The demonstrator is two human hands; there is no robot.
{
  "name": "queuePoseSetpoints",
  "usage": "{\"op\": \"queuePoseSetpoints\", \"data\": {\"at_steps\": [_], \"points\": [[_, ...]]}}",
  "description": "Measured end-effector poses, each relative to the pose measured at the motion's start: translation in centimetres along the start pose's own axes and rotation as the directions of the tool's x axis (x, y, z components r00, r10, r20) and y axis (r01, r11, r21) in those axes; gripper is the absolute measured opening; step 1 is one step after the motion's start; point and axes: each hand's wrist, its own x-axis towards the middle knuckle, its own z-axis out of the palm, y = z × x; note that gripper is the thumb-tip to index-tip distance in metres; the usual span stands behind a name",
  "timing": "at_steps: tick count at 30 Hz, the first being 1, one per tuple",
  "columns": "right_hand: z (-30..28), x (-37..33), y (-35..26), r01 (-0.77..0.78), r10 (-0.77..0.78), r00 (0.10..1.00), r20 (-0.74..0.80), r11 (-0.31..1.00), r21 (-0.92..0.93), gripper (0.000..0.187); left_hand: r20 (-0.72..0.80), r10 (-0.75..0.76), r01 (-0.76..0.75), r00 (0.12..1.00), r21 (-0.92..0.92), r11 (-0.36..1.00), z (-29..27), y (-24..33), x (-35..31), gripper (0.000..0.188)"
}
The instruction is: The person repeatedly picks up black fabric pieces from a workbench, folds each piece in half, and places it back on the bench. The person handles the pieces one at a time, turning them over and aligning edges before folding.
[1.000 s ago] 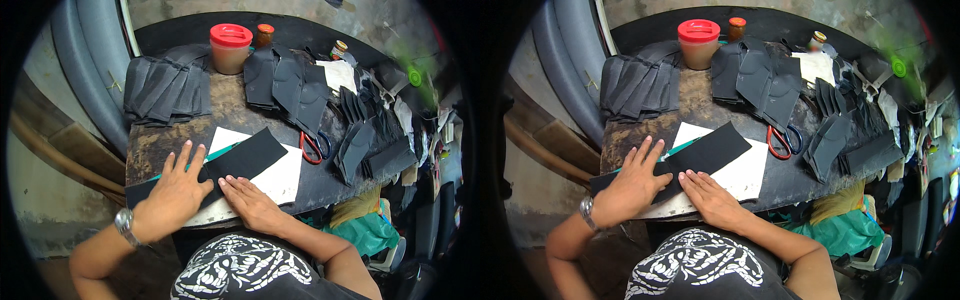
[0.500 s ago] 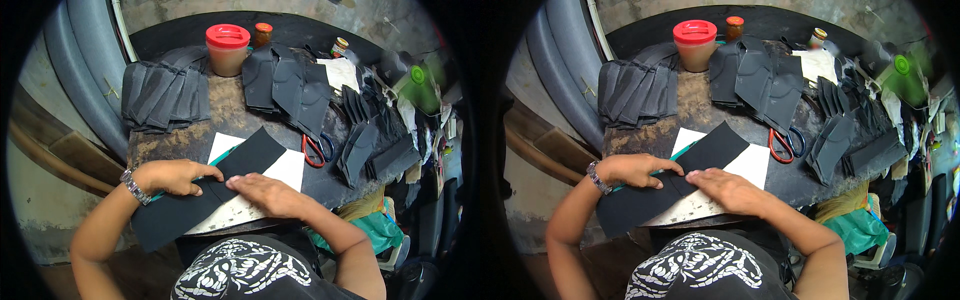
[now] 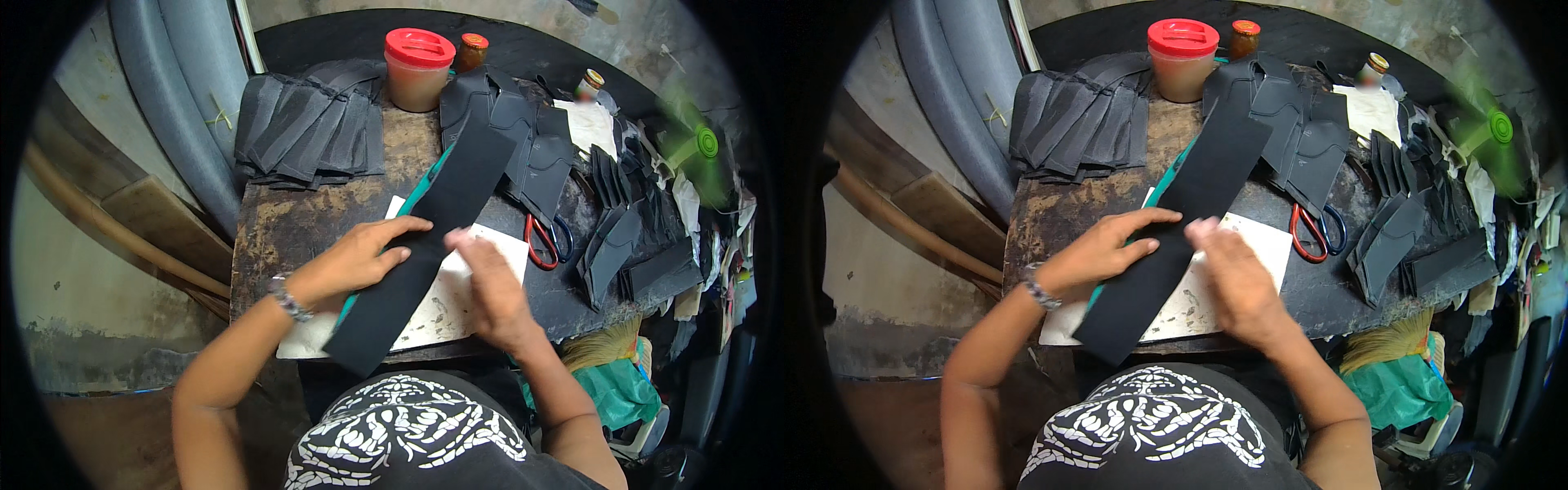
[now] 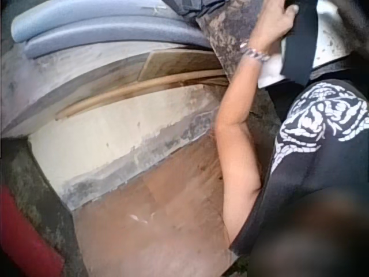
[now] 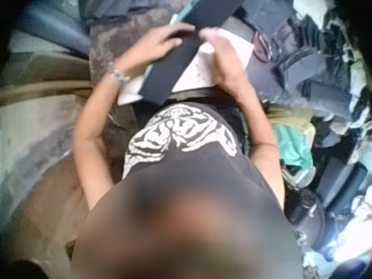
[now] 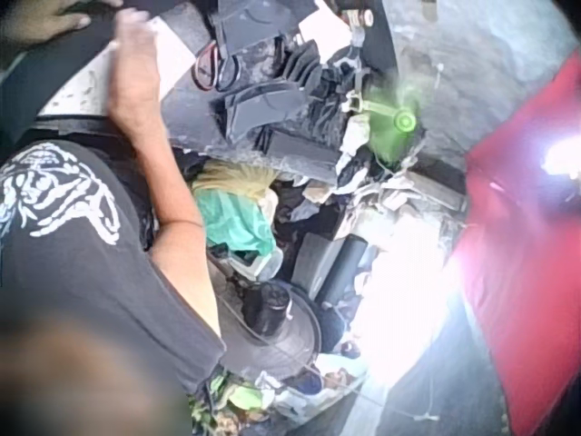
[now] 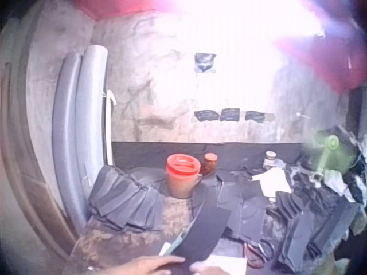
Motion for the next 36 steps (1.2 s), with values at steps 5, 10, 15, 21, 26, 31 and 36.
{"op": "queuePoseSetpoints", "data": {"at_steps": [5,10,15,21,26,31,36], "points": [[3.7,1.0,-1.5,-0.028,0.043,0.990,0.135,0.993,-0.117,0.058,-0.145,0.109,-0.050,0.983,0.360,0.932,1.8,-2.4,0.7,0.042],[4.7,-1.2,-6.0,0.263,-0.286,0.939,0.192,0.955,0.135,0.053,-0.203,0.132,-0.072,0.970,0.276,0.958,2.3,-3.4,0.5,0.042],[3.7,-1.1,-5.8,0.100,-0.296,0.916,0.270,0.822,0.561,0.065,-0.232,0.104,-0.069,0.967,0.155,0.986,1.6,-2.4,0.7,0.042],[-1.6,2.1,-1.9,0.129,-0.145,0.989,-0.031,0.946,-0.298,0.066,-0.085,-0.145,0.065,0.986,-0.604,0.794,-1.1,2.5,-0.9,0.040],[-6.4,4.3,-2.5,0.254,-0.335,0.901,-0.275,0.922,-0.292,0.023,-0.055,-0.051,-0.017,0.997,-0.824,0.566,-1.3,4.0,-1.4,0.061],[-14.5,0.9,2.4,-0.324,0.140,0.691,-0.710,0.937,-0.130,0.034,-0.090,-0.069,-0.058,0.994,-0.925,0.375,-0.3,1.5,-1.3,0.059],[-19.8,-5.4,15.4,-0.483,0.742,0.254,-0.620,0.653,0.584,0.043,-0.038,-0.190,0.025,0.981,-0.947,0.319,1.7,-0.9,-1.8,0.046]]}}
